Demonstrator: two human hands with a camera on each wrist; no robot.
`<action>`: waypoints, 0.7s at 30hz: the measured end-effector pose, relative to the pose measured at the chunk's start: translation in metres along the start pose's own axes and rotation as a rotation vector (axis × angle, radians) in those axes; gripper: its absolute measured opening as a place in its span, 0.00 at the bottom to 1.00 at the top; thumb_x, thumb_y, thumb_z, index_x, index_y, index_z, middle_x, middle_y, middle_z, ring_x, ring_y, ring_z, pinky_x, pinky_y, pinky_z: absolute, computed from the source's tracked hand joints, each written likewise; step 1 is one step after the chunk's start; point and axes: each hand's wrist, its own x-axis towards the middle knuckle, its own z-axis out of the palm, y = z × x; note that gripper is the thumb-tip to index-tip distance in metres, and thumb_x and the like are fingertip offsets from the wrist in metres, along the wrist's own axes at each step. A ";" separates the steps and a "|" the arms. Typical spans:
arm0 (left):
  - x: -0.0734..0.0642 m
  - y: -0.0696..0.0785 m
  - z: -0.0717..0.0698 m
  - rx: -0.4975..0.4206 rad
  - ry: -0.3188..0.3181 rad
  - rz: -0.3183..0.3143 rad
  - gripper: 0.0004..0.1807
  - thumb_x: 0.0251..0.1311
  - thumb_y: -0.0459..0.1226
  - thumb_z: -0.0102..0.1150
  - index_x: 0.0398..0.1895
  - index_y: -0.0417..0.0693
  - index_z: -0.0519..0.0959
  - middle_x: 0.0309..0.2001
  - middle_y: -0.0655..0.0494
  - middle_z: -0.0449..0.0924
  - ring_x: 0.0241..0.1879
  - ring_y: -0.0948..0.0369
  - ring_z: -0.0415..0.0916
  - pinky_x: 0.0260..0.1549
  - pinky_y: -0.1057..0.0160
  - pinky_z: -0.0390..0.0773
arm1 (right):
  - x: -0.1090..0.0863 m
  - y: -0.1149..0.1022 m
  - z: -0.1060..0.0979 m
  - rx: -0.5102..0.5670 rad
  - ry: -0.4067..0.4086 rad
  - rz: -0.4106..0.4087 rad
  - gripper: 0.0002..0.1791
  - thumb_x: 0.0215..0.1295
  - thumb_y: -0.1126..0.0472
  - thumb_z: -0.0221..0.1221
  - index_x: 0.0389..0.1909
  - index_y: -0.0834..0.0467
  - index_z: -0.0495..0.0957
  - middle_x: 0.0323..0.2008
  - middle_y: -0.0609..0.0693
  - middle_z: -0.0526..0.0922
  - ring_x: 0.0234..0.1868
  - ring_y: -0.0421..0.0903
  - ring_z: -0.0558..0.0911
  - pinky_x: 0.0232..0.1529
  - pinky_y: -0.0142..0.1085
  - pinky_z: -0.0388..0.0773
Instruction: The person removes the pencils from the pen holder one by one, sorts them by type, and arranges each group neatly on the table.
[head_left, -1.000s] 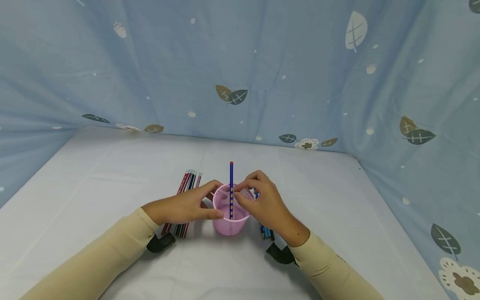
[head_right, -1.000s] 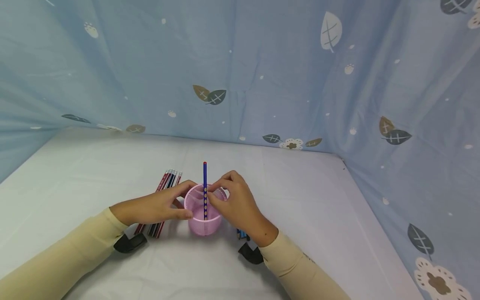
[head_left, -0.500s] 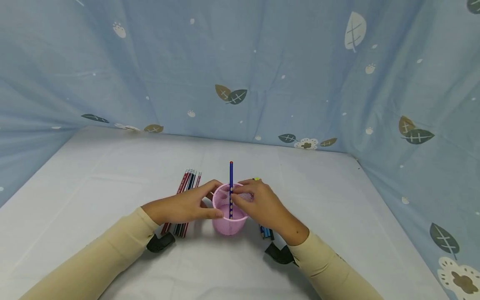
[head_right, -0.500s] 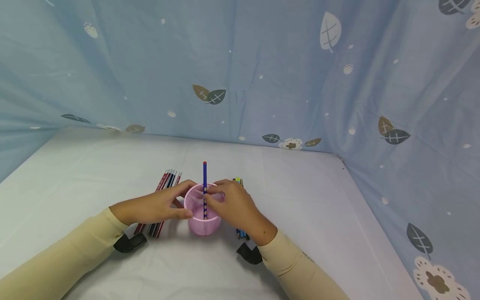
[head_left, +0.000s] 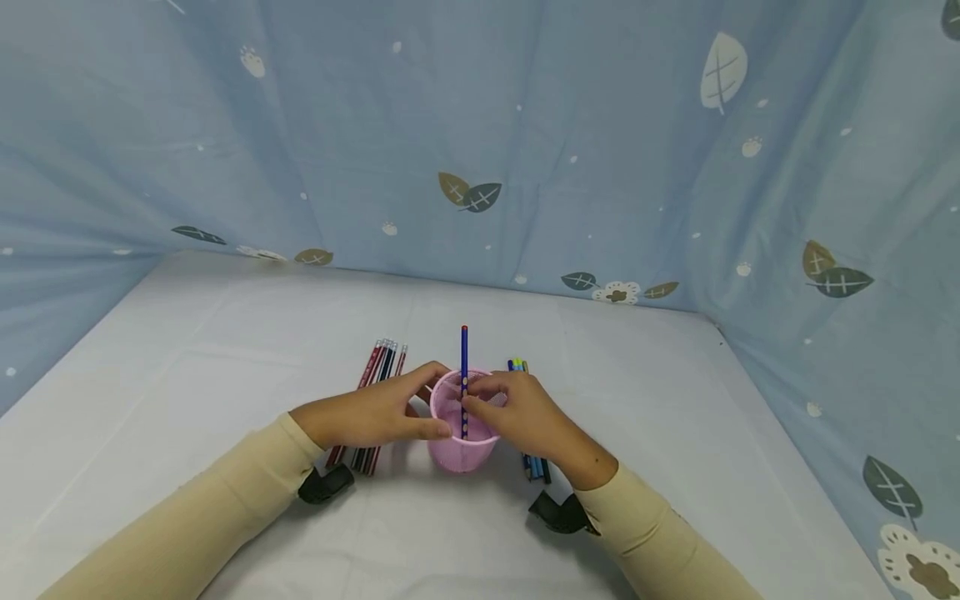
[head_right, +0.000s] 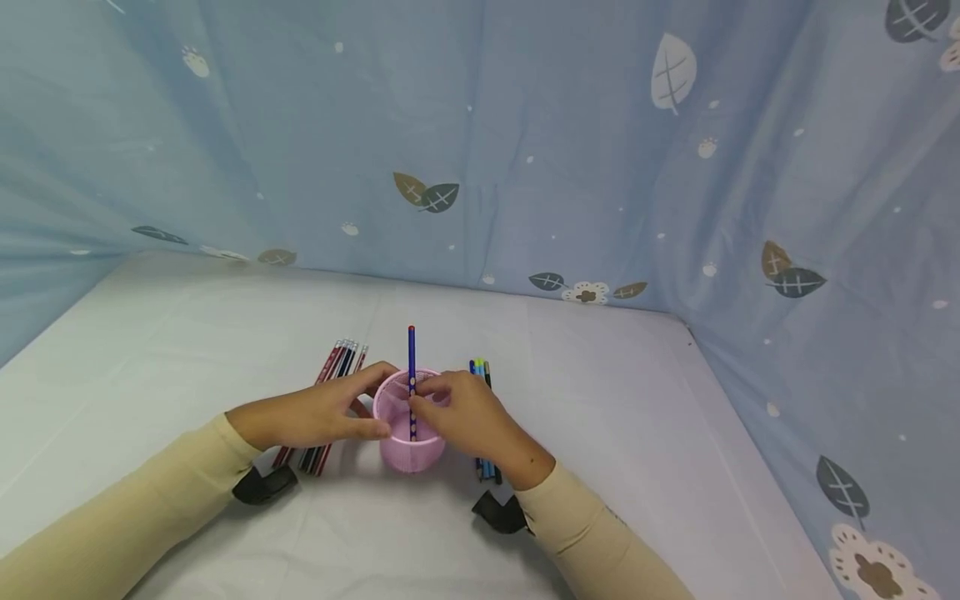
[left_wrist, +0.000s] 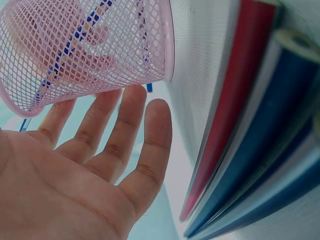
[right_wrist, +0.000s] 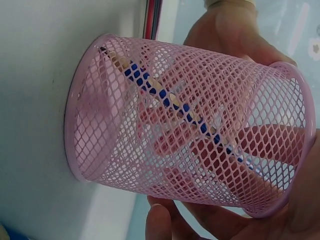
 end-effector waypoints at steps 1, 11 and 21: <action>0.000 0.000 0.000 0.001 0.001 0.003 0.31 0.67 0.52 0.60 0.69 0.61 0.61 0.63 0.56 0.73 0.64 0.55 0.71 0.57 0.57 0.78 | 0.000 0.000 0.000 0.005 -0.001 0.002 0.12 0.69 0.56 0.60 0.45 0.58 0.87 0.45 0.50 0.87 0.49 0.46 0.83 0.45 0.37 0.83; 0.000 -0.001 0.001 0.000 0.010 -0.003 0.31 0.67 0.52 0.61 0.69 0.63 0.61 0.61 0.62 0.73 0.63 0.58 0.71 0.57 0.58 0.78 | 0.002 0.001 0.002 0.069 -0.023 0.037 0.10 0.66 0.54 0.63 0.40 0.56 0.87 0.45 0.50 0.85 0.50 0.47 0.81 0.45 0.38 0.84; -0.001 0.001 0.002 0.019 0.022 -0.030 0.31 0.66 0.51 0.62 0.68 0.65 0.61 0.60 0.63 0.74 0.62 0.60 0.72 0.56 0.59 0.78 | -0.002 0.002 -0.002 0.106 0.070 -0.054 0.04 0.66 0.58 0.64 0.37 0.54 0.84 0.52 0.48 0.81 0.55 0.47 0.78 0.52 0.43 0.80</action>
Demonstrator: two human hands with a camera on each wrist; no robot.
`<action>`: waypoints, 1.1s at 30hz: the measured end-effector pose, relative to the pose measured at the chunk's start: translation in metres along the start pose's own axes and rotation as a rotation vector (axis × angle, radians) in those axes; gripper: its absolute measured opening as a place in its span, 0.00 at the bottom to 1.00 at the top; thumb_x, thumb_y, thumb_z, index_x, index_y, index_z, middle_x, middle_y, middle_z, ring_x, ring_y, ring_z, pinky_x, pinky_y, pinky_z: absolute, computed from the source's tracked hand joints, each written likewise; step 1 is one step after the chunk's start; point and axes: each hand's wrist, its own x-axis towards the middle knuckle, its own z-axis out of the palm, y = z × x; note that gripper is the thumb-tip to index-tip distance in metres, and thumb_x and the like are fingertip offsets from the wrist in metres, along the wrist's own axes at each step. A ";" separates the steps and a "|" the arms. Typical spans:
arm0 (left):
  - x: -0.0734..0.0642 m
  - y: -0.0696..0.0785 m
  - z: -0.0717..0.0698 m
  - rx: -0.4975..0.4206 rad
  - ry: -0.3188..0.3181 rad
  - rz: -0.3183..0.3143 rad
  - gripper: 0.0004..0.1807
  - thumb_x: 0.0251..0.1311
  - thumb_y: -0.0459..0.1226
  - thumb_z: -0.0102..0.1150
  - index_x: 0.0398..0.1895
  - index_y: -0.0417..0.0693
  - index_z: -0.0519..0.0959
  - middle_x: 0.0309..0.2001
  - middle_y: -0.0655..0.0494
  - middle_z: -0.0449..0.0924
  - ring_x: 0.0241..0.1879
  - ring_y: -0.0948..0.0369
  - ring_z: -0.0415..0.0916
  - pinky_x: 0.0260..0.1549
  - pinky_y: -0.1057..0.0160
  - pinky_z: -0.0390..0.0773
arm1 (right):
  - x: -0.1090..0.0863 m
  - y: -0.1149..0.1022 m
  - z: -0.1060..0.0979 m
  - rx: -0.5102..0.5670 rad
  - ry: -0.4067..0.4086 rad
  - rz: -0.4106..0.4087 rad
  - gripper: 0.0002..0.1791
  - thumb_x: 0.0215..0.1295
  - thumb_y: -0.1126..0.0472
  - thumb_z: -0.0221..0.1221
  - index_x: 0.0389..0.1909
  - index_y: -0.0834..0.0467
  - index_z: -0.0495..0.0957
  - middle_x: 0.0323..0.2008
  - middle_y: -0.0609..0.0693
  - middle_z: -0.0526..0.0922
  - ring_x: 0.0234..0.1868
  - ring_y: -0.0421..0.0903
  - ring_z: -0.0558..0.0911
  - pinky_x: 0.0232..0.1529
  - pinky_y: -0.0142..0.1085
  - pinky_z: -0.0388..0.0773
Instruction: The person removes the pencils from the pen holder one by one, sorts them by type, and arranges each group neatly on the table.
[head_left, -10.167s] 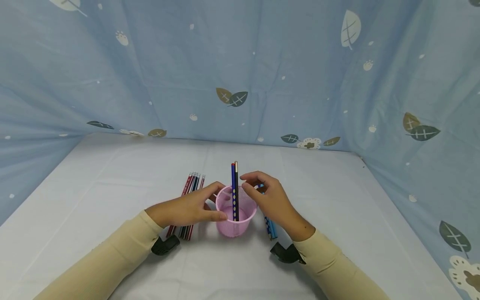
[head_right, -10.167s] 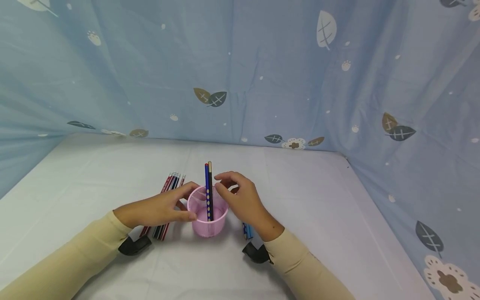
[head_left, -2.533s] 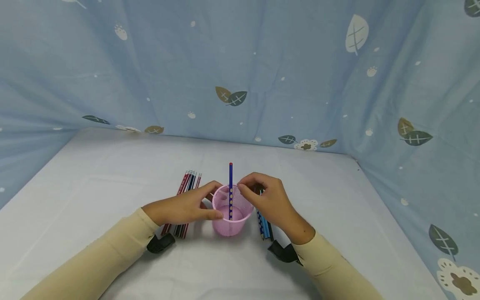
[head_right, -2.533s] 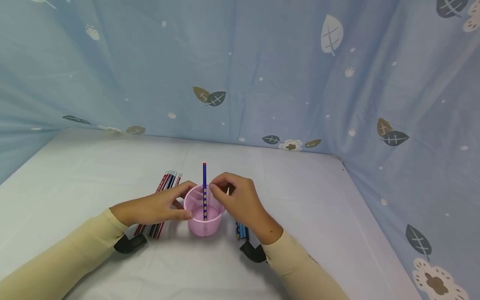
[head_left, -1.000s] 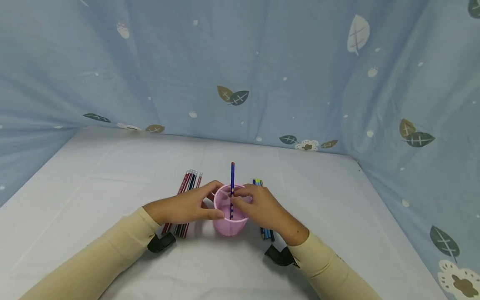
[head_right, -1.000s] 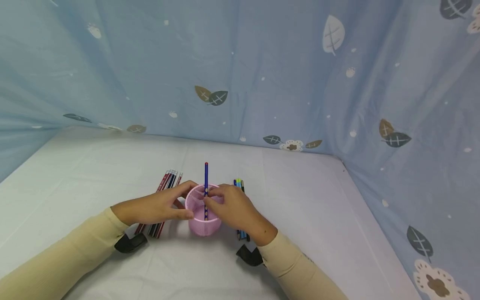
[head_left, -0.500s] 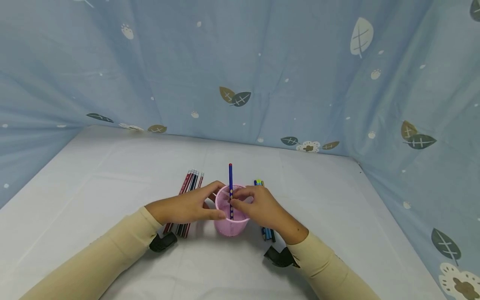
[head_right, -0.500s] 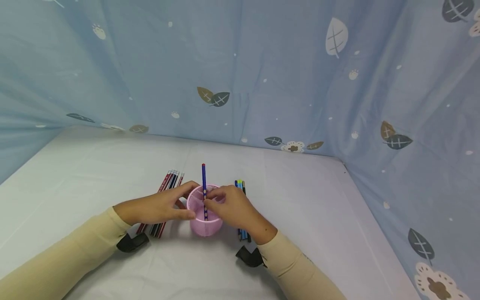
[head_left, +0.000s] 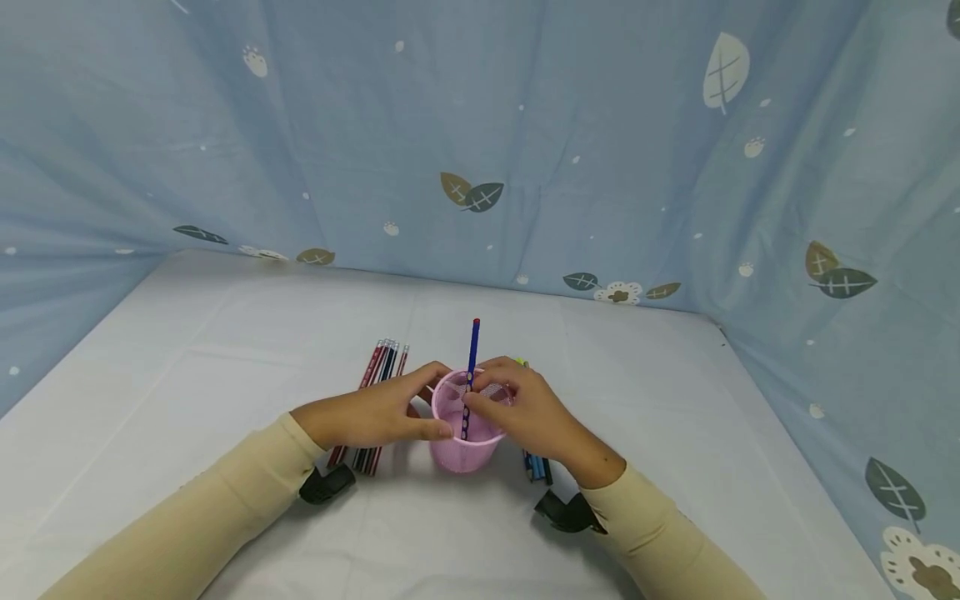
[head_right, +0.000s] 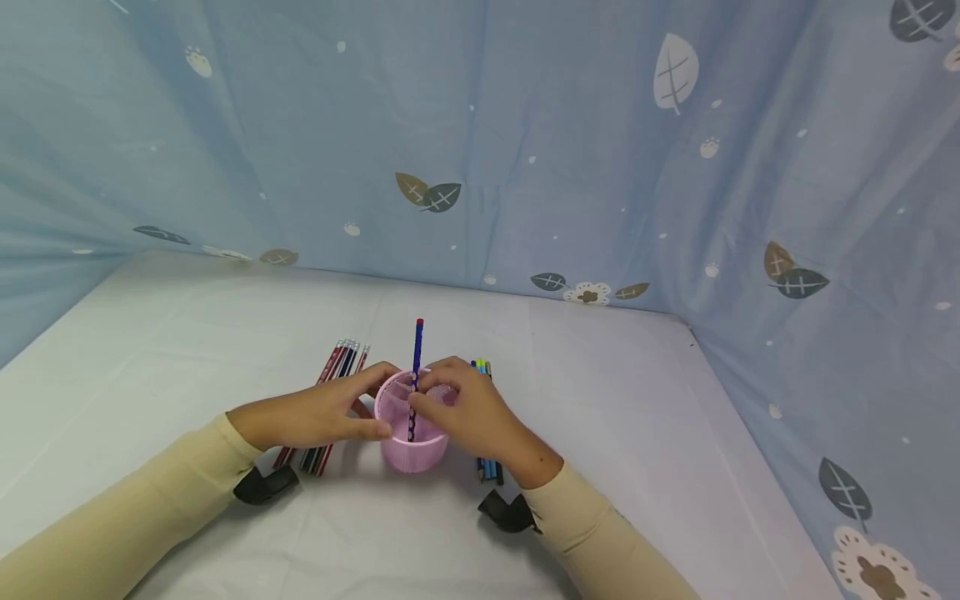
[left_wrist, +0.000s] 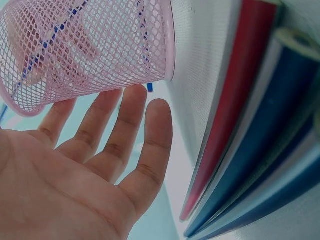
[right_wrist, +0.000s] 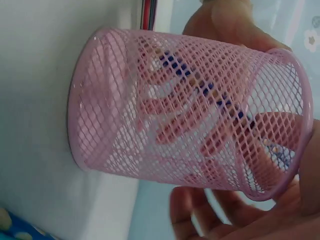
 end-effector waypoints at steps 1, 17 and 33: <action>0.000 0.000 0.000 0.003 0.000 0.001 0.31 0.66 0.52 0.61 0.68 0.64 0.61 0.60 0.62 0.74 0.62 0.59 0.73 0.56 0.59 0.78 | 0.000 -0.001 -0.001 0.005 0.022 -0.022 0.04 0.67 0.59 0.64 0.37 0.55 0.84 0.53 0.49 0.81 0.55 0.47 0.78 0.52 0.43 0.80; 0.002 -0.001 0.000 -0.028 0.002 -0.009 0.33 0.65 0.51 0.63 0.69 0.58 0.61 0.62 0.52 0.74 0.59 0.54 0.75 0.54 0.57 0.79 | -0.010 -0.018 -0.021 0.092 0.340 -0.185 0.04 0.73 0.65 0.56 0.41 0.62 0.77 0.42 0.55 0.84 0.41 0.46 0.85 0.48 0.31 0.83; 0.002 -0.002 -0.001 -0.049 -0.008 -0.009 0.34 0.65 0.51 0.63 0.69 0.57 0.61 0.62 0.51 0.74 0.56 0.55 0.78 0.53 0.57 0.80 | -0.017 -0.014 -0.039 0.225 0.377 -0.200 0.24 0.72 0.71 0.53 0.67 0.59 0.61 0.34 0.60 0.80 0.28 0.46 0.82 0.36 0.34 0.85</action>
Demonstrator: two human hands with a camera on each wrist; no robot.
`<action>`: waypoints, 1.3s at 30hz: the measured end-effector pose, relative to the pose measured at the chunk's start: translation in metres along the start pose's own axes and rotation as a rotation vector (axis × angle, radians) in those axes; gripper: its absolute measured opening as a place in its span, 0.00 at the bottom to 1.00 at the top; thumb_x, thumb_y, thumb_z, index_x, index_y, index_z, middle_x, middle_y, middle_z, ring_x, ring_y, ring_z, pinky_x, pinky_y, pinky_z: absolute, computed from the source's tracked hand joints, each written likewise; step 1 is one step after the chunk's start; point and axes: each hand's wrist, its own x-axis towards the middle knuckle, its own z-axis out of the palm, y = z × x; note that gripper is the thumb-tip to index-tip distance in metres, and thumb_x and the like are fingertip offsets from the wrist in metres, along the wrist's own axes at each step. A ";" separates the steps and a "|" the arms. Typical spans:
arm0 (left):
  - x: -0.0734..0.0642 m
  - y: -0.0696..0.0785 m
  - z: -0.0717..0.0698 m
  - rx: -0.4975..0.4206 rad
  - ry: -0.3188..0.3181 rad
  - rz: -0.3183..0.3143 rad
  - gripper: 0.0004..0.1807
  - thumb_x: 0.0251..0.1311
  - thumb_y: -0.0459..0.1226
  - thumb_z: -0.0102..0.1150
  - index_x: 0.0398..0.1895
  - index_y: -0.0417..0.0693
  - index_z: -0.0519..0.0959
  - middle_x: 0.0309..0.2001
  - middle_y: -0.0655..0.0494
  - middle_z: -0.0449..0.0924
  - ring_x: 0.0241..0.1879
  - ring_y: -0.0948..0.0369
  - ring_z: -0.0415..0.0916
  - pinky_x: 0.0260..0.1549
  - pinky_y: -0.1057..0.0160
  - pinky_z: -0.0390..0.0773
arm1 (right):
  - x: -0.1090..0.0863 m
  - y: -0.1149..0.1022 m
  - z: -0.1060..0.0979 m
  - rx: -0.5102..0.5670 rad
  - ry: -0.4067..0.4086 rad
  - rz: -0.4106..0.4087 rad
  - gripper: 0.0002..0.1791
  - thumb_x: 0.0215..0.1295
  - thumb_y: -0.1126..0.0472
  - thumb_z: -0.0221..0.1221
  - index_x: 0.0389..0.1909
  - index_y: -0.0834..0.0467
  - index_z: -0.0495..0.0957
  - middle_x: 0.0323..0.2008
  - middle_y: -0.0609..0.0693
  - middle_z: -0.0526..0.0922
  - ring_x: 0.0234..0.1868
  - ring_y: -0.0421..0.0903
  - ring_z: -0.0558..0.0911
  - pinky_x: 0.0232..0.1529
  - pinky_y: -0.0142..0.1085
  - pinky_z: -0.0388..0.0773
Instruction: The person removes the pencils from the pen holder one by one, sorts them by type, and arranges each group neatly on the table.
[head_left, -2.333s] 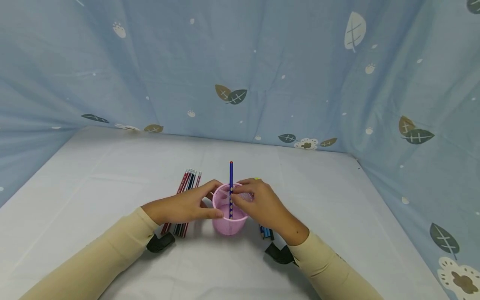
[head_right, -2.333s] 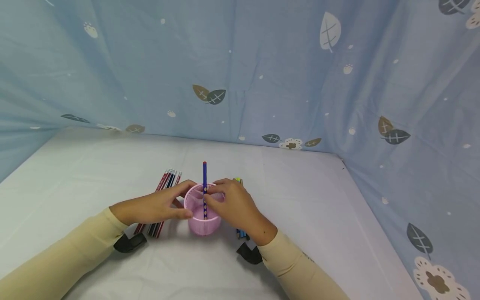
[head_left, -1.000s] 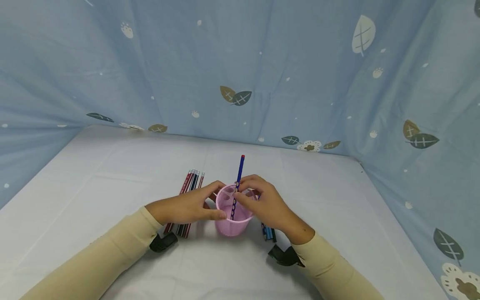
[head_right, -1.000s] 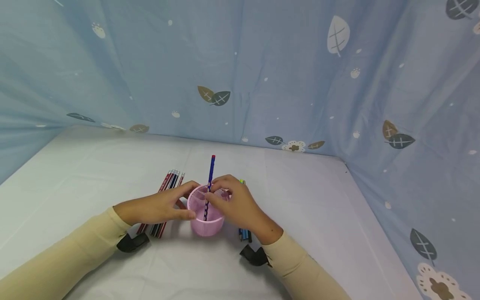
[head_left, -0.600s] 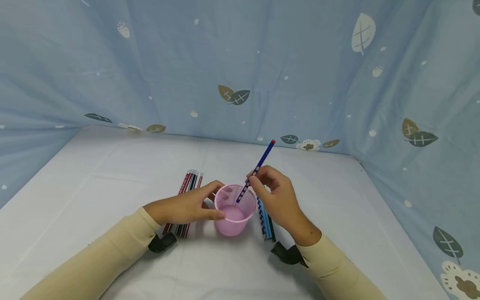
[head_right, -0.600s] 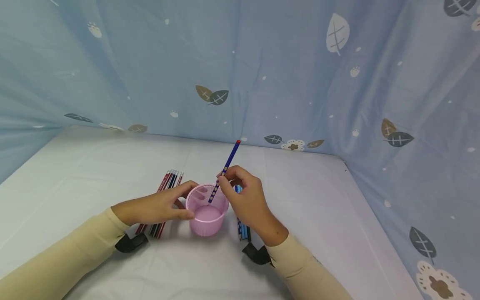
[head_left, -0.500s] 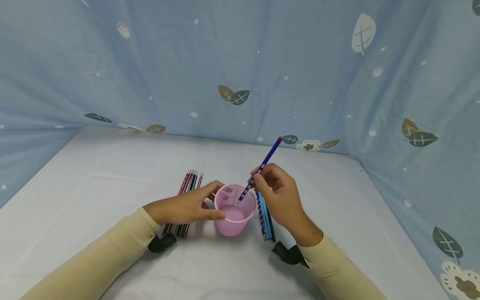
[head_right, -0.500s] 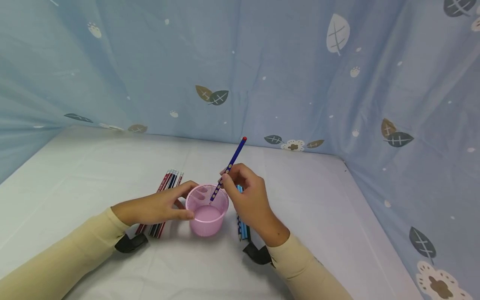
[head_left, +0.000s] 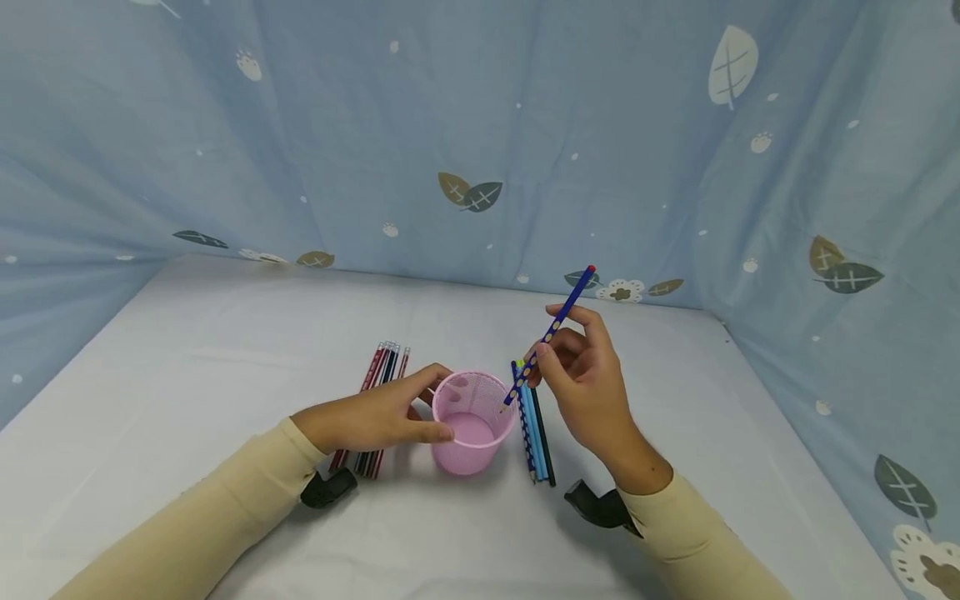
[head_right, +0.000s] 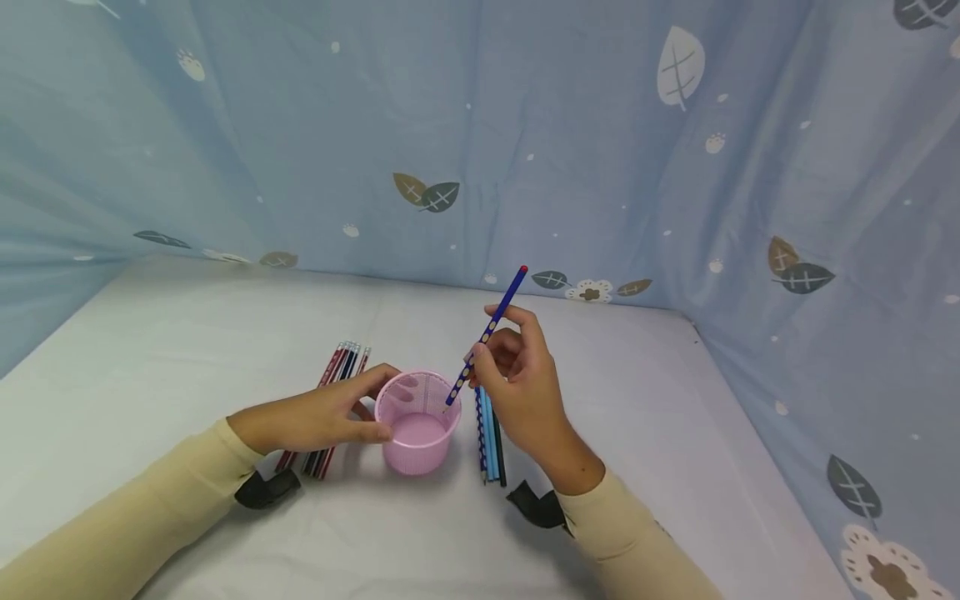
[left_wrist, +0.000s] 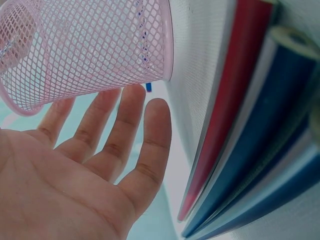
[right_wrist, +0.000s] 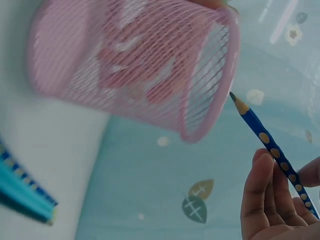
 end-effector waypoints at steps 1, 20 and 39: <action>0.000 0.000 0.000 0.001 -0.001 0.003 0.34 0.65 0.51 0.63 0.69 0.58 0.61 0.62 0.51 0.73 0.56 0.56 0.77 0.53 0.58 0.80 | -0.002 0.001 -0.003 -0.008 -0.002 0.011 0.25 0.72 0.71 0.53 0.67 0.59 0.61 0.34 0.60 0.80 0.28 0.47 0.82 0.36 0.35 0.85; -0.002 0.001 0.000 -0.006 0.000 -0.001 0.33 0.65 0.50 0.63 0.69 0.57 0.61 0.62 0.50 0.73 0.55 0.55 0.78 0.52 0.57 0.81 | 0.001 0.023 -0.035 0.037 0.018 0.243 0.24 0.78 0.64 0.48 0.71 0.52 0.60 0.34 0.54 0.81 0.28 0.46 0.84 0.35 0.36 0.86; -0.001 0.000 0.001 -0.001 -0.006 -0.005 0.34 0.65 0.52 0.63 0.69 0.57 0.61 0.62 0.50 0.73 0.54 0.55 0.79 0.52 0.55 0.81 | 0.004 0.084 -0.048 -0.143 -0.438 0.576 0.34 0.72 0.62 0.56 0.76 0.59 0.56 0.39 0.59 0.78 0.25 0.49 0.85 0.32 0.41 0.86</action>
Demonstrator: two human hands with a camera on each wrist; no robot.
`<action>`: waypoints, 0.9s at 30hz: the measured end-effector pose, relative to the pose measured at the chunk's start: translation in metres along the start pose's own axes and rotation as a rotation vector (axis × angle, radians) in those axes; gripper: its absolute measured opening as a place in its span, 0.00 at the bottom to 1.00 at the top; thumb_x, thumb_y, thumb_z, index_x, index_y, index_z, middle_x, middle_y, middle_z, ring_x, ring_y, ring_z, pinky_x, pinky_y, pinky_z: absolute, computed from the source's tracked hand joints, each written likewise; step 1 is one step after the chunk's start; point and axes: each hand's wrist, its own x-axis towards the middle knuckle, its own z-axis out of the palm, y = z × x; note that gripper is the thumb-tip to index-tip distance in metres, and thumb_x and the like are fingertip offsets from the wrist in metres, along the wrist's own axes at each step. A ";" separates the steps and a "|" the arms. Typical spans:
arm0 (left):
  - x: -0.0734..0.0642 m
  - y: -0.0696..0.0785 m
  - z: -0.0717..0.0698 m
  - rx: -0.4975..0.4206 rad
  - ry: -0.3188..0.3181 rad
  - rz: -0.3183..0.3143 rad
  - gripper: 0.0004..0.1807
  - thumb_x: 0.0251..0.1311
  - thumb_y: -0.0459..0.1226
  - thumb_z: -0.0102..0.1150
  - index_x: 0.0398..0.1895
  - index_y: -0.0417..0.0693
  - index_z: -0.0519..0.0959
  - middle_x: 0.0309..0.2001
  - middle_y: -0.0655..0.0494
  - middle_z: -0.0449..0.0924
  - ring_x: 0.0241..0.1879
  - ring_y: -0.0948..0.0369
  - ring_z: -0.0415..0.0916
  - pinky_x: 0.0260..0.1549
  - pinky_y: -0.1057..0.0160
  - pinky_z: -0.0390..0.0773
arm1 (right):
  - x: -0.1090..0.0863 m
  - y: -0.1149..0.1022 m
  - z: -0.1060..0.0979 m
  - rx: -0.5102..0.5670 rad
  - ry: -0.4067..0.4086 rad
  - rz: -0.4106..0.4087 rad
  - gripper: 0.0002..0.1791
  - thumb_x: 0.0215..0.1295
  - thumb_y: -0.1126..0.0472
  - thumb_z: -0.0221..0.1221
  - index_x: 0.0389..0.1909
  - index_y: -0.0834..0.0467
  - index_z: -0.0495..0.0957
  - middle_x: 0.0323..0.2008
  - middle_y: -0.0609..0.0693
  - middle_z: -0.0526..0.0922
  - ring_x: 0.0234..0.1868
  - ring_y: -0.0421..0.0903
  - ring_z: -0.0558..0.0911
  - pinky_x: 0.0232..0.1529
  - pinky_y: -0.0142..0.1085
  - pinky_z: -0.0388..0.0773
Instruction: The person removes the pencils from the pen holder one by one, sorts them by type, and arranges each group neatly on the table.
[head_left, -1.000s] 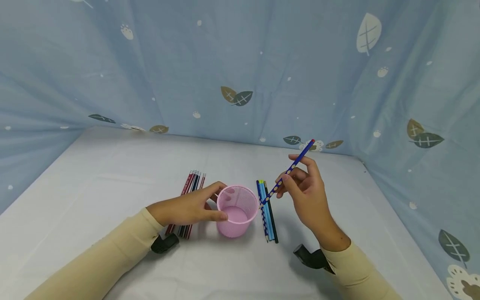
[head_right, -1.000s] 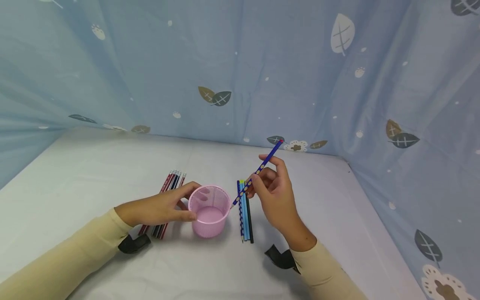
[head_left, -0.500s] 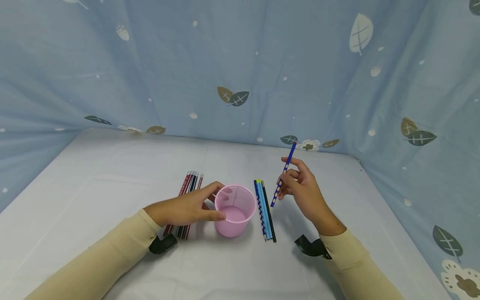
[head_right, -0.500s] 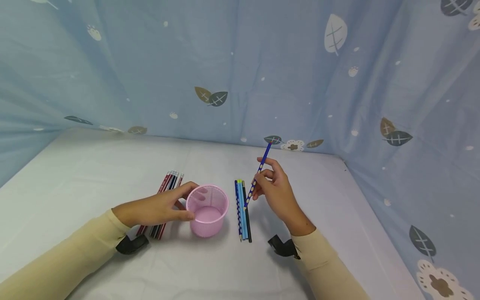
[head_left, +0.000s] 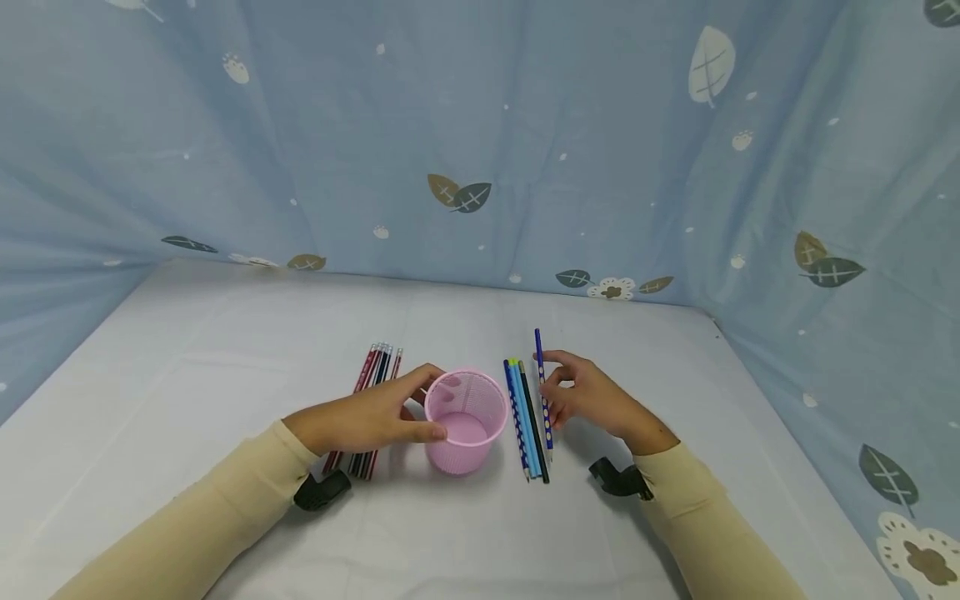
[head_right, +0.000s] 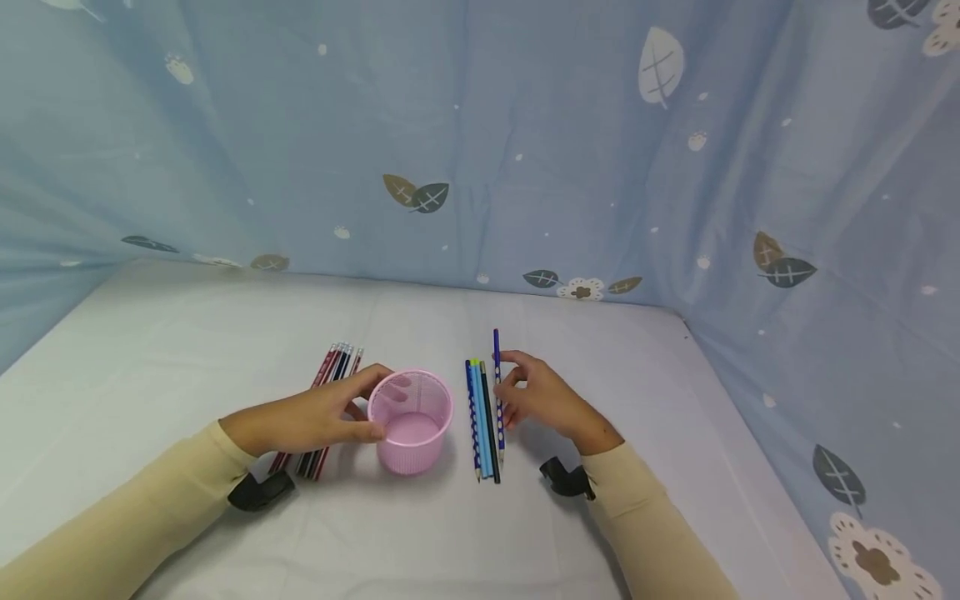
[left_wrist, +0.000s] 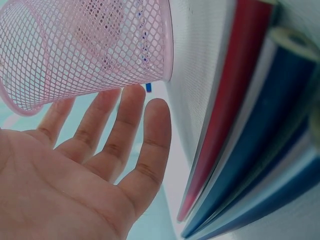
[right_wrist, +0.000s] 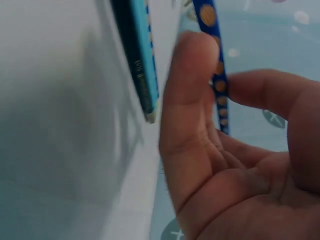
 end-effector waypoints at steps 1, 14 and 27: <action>0.000 -0.001 0.001 -0.002 0.000 -0.001 0.34 0.65 0.52 0.63 0.69 0.57 0.61 0.62 0.49 0.73 0.53 0.55 0.79 0.52 0.55 0.81 | 0.001 0.003 0.001 -0.009 -0.015 0.015 0.34 0.72 0.62 0.57 0.75 0.59 0.56 0.39 0.59 0.78 0.25 0.49 0.85 0.32 0.41 0.86; 0.000 -0.005 0.004 -0.012 -0.009 0.014 0.33 0.66 0.50 0.63 0.70 0.58 0.61 0.62 0.50 0.73 0.55 0.55 0.78 0.52 0.57 0.81 | 0.000 0.017 0.012 -0.056 -0.069 0.070 0.36 0.68 0.66 0.58 0.75 0.63 0.58 0.34 0.58 0.79 0.21 0.47 0.84 0.26 0.42 0.85; -0.013 -0.011 -0.001 0.026 0.032 -0.028 0.37 0.65 0.50 0.64 0.74 0.61 0.58 0.64 0.51 0.71 0.54 0.55 0.79 0.50 0.58 0.82 | 0.012 0.008 0.022 -0.143 -0.082 0.030 0.31 0.72 0.59 0.57 0.73 0.59 0.63 0.35 0.57 0.80 0.19 0.47 0.84 0.24 0.41 0.85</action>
